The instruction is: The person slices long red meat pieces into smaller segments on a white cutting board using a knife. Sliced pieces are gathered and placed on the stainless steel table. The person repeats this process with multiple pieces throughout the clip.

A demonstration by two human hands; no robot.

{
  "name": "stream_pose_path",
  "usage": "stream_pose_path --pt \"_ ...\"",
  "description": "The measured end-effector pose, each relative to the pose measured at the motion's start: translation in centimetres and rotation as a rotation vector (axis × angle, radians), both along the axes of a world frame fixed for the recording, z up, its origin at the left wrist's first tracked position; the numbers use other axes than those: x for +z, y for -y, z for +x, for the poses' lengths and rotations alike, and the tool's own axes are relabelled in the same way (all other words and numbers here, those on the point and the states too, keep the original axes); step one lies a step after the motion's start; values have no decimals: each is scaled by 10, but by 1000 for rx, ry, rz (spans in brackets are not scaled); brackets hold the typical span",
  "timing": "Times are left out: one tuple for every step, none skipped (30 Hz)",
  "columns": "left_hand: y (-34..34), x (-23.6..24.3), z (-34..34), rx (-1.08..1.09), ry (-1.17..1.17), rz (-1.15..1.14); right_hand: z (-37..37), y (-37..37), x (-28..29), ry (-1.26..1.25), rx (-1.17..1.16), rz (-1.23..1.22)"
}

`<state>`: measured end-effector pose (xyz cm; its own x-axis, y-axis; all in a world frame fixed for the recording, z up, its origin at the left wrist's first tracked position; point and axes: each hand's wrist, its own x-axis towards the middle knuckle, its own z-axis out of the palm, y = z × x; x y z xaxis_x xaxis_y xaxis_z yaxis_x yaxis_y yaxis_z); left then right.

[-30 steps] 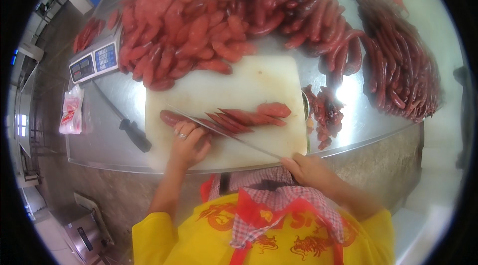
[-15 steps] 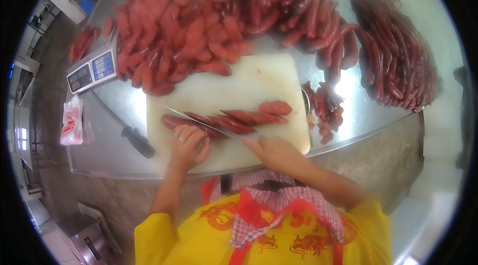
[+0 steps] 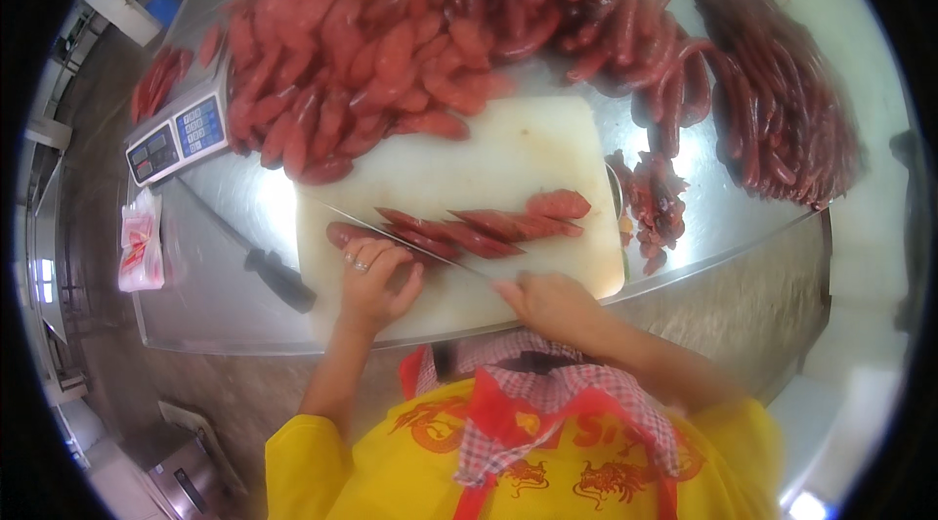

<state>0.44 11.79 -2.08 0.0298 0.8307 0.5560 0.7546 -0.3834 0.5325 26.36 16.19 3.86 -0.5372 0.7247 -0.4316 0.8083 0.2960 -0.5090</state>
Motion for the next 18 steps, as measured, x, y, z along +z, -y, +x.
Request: stream_pose_path --pt "1 2 -1 -1 -19 -3 -7 -2 -6 14 -25 -34" --pt "1 3 -3 -2 -35 1 -13 -5 -11 -22 -41 -22" --pt "2 4 -5 14 -41 9 -14 -4 -11 -103 -46 17" --pt "2 5 -7 30 -42 24 -8 -1 -5 -45 -21 28" --pt "2 5 -9 49 -36 39 3 5 5 -29 17 63" --pt "2 5 -12 41 -62 30 14 11 15 -11 55 95" --pt "3 4 -14 35 -80 23 27 20 26 4 -65 -17" --pt "4 2 -15 30 -96 13 42 30 40 48 -191 -147" --pt "5 1 -17 33 -80 7 57 39 55 85 -179 -188" --pt "5 -1 -17 33 -66 3 67 45 65 145 -176 -241" --pt "5 -3 -18 23 -54 2 71 48 67 161 -182 -252" --pt "6 -5 -19 38 -52 5 71 49 67 177 -189 -262" --pt "6 -7 -19 42 -51 10 68 50 66 194 -197 -273" --pt "7 -8 -19 46 -49 13 57 44 55 135 -183 -228" --pt "9 -10 -18 43 -31 -4 37 35 34 77 -169 -185" --pt "10 -11 -18 38 -14 -19 20 28 21 99 -168 -172" --pt "10 -12 -18 51 9 -44 5 22 11 16 -104 -73" --pt "10 -12 -18 28 -9 -10 -9 15 2 34 -44 1"
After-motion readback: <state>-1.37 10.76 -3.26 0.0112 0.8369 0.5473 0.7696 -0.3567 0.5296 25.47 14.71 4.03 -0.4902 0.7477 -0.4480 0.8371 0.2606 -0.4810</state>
